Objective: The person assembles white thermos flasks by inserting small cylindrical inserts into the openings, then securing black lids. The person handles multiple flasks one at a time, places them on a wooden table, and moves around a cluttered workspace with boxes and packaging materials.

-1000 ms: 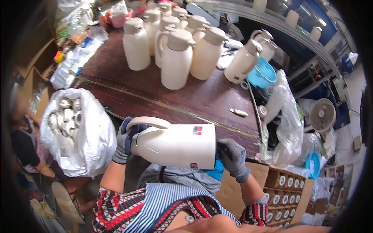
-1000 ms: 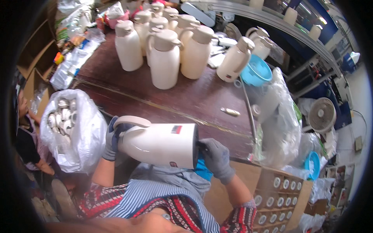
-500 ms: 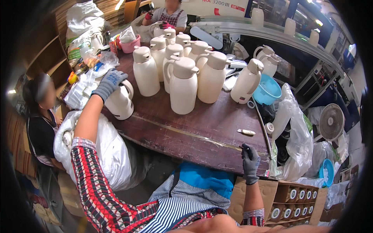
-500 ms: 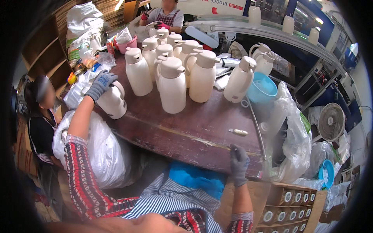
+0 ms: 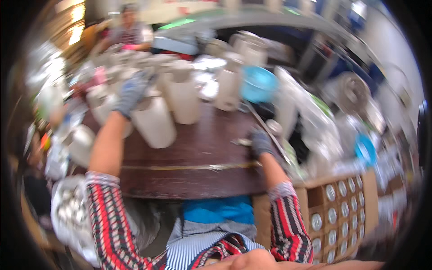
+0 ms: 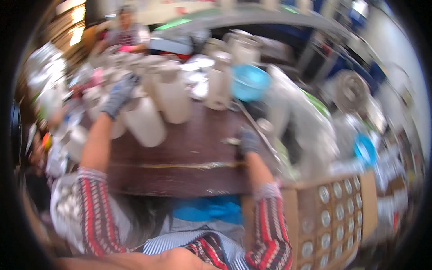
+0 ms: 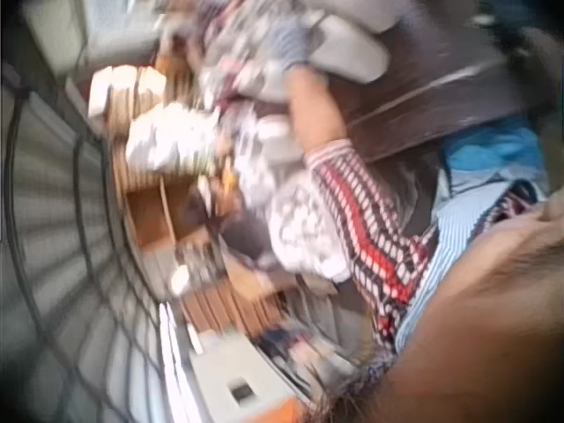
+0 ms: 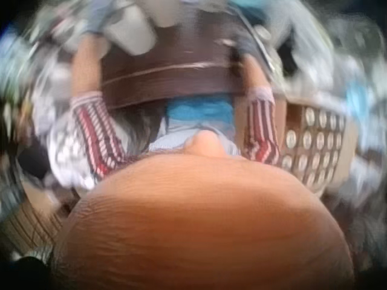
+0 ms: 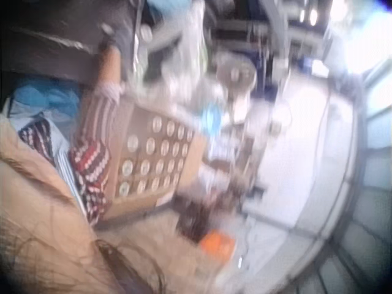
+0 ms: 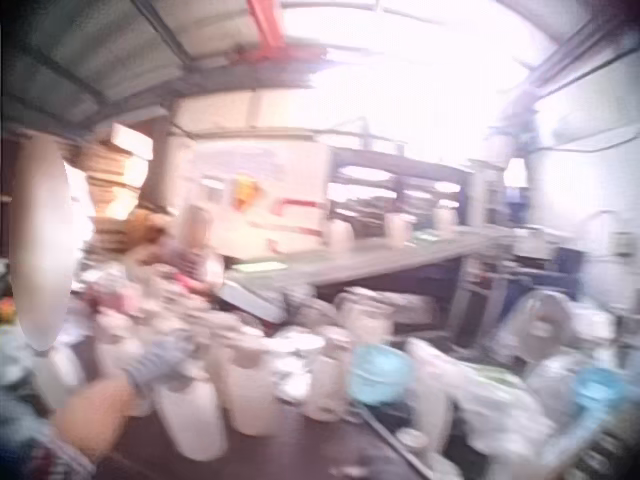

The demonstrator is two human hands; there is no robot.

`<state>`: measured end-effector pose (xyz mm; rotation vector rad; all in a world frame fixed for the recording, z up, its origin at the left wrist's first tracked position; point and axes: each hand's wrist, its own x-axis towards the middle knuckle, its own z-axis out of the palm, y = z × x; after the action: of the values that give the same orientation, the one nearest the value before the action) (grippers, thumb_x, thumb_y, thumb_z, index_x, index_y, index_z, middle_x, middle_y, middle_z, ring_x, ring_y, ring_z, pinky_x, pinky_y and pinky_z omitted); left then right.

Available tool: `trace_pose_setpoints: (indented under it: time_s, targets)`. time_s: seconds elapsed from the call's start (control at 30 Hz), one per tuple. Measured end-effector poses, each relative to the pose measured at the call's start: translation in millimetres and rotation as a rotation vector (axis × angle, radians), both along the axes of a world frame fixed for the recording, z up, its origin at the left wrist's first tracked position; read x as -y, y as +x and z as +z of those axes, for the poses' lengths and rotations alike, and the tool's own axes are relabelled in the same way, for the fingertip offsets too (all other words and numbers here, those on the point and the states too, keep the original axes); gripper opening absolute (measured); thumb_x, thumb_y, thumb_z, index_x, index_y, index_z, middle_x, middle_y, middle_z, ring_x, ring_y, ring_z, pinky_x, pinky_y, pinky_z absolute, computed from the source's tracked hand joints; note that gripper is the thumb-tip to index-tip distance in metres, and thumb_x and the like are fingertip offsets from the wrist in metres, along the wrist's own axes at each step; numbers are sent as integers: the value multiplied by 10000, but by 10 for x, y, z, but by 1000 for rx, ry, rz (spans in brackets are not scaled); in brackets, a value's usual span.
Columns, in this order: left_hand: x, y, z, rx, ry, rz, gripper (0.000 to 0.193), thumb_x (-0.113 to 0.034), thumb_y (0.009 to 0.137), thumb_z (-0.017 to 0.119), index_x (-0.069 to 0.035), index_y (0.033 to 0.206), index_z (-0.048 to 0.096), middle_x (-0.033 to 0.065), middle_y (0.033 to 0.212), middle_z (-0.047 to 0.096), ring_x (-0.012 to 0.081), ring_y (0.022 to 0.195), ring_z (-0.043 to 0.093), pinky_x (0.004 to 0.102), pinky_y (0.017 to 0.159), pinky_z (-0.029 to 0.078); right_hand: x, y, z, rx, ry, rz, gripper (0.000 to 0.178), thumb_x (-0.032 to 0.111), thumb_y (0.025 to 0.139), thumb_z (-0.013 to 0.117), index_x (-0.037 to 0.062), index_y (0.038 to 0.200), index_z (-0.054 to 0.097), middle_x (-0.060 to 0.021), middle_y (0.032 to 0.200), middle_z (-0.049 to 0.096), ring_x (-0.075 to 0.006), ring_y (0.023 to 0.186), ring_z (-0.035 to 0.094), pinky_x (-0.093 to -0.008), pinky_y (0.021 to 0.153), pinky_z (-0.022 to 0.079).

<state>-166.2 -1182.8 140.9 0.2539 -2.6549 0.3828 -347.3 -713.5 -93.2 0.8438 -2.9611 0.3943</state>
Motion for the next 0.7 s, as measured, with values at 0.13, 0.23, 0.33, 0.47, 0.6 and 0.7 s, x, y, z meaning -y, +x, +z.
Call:
trace_pose_setpoints:
  time_s: [0.13, 0.23, 0.33, 0.47, 0.6, 0.7]
  targets:
    - [694, 71, -455, -172, 77, -496, 297, -154, 1032, 541, -34, 1264, 683, 141, 1160, 716, 270, 918, 664, 378, 853, 532, -318, 977, 408, -163, -229, 183, 442, 179, 933, 596, 68, 1361, 589, -217, 1388, 580, -398, 1198, 588, -481, 1022, 481]
    - [468, 285, -450, -42, 803, -383, 442, -91, 948, 654, -34, 1382, 598, 99, 1315, 648, 241, 1105, 617, 356, 1011, 471, -992, 1896, 834, -165, -292, 331, 456, 250, 896, 672, 98, 1322, 608, -199, 1407, 559, -378, 1178, 596, -471, 1011, 487]
    - [368, 849, -310, -55, 443, -313, 637, -93, 943, 653, -62, 1539, 431, 119, 1506, 520, 264, 1329, 509, 391, 1153, 363, -1504, 2546, 956, -128, -249, 296, 456, 258, 876, 701, 118, 1303, 621, -187, 1414, 552, -348, 1157, 605, -466, 997, 493]
    - [1229, 1716, -665, -94, 919, -19, 664, -129, 994, 619, -50, 1596, 349, 128, 1613, 425, 270, 1475, 396, 399, 1233, 268, -2325, 2964, 1367, -12, -141, -245, 506, 232, 863, 738, 101, 1333, 603, -176, 1411, 561, -350, 1156, 615, -474, 1002, 484]
    - [550, 2345, -825, -175, 1167, -76, 610, -159, 1019, 605, -19, 1570, 383, 130, 1569, 452, 247, 1398, 450, 384, 1179, 335, -3331, 3242, 1348, -113, -112, -664, 648, 217, 800, 789, 129, 1406, 578, -161, 1343, 583, -373, 1193, 581, -474, 1031, 466]
    - [-280, 2648, -1355, -188, 1433, -52, 562, -137, 1011, 617, -13, 1528, 435, 106, 1479, 516, 211, 1278, 507, 355, 1098, 394, -3700, 3337, 929, -46, -10, -532, 716, 232, 756, 805, 169, 1429, 570, -156, 1292, 588, -377, 1209, 564, -475, 1035, 465]
